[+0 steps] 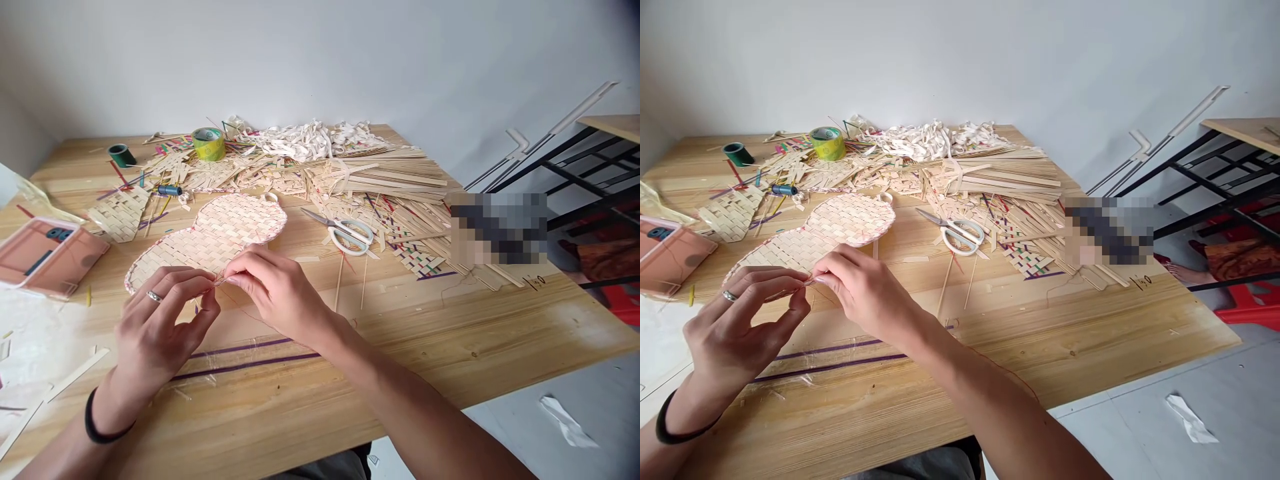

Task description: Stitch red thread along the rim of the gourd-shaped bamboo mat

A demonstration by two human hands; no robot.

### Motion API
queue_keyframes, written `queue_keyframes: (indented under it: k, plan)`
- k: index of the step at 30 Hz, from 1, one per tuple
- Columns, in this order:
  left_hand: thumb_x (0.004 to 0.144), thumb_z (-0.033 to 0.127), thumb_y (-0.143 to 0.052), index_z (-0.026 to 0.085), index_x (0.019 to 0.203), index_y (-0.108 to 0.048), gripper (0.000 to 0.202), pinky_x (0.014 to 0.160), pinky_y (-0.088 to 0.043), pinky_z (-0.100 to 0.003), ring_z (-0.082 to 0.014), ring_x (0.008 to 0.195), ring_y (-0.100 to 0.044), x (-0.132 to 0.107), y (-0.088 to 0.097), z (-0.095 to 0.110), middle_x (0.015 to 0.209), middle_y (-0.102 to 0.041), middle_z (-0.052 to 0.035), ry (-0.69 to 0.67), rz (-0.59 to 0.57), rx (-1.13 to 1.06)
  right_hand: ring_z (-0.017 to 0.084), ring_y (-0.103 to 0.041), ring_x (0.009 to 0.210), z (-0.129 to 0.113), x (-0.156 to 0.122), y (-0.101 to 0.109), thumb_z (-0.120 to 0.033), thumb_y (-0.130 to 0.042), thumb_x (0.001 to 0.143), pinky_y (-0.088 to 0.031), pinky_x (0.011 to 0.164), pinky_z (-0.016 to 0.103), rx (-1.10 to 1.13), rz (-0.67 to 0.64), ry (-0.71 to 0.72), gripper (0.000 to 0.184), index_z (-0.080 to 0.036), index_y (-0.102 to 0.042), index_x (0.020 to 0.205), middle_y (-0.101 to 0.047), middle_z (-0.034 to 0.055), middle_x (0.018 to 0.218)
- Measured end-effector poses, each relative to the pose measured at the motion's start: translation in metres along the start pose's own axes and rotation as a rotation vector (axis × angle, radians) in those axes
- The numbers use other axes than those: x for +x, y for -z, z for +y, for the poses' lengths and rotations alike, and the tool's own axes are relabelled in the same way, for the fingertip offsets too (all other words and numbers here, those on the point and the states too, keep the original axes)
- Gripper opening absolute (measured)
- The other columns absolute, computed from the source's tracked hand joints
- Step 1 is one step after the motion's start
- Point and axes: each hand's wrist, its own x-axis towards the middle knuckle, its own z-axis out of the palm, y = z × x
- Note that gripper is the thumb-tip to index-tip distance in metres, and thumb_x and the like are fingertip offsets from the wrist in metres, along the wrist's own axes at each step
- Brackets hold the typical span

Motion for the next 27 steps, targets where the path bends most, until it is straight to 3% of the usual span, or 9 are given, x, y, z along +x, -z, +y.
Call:
queue_keyframes:
  k: [14,21,27]
  plan:
    - [0.090,0.001,-0.071,0.023,0.104,-0.065,0.027,0.079,-0.060,-0.031,-0.0174,0.084,-0.075,0.0005,0.0008,0.0010,0.095,-0.078,-0.0013,-0.013,-0.034,-0.015,0.018,-0.069,0.094,-0.0006,0.0005,0.0023,-0.020,-0.054,0.111,-0.054,0.087,0.031,-0.017,-0.076,-0.073,0.015,-0.020,-0.062,0.099,-0.071,0.0066,0.098]
    - [0.089,0.000,-0.072,0.022,0.104,-0.065,0.028,0.081,-0.059,-0.029,-0.0159,0.087,-0.074,0.0007,-0.0001,0.0028,0.095,-0.077,-0.0010,-0.023,-0.020,-0.032,0.015,-0.068,0.085,-0.0043,0.0005,0.0038,-0.022,-0.068,0.105,-0.052,0.080,0.026,0.160,-0.057,-0.217,0.011,-0.017,-0.068,0.095,-0.073,0.0036,0.094]
    - [0.089,-0.002,-0.070,0.020,0.104,-0.064,0.028,0.081,-0.058,-0.029,-0.0164,0.085,-0.071,0.0014,-0.0026,0.0055,0.093,-0.076,-0.0033,-0.054,-0.045,-0.060,0.015,-0.067,0.087,-0.0059,0.0011,-0.0003,-0.025,-0.063,0.108,-0.053,0.083,0.027,0.153,-0.028,-0.225,0.016,-0.019,-0.068,0.094,-0.072,0.0039,0.094]
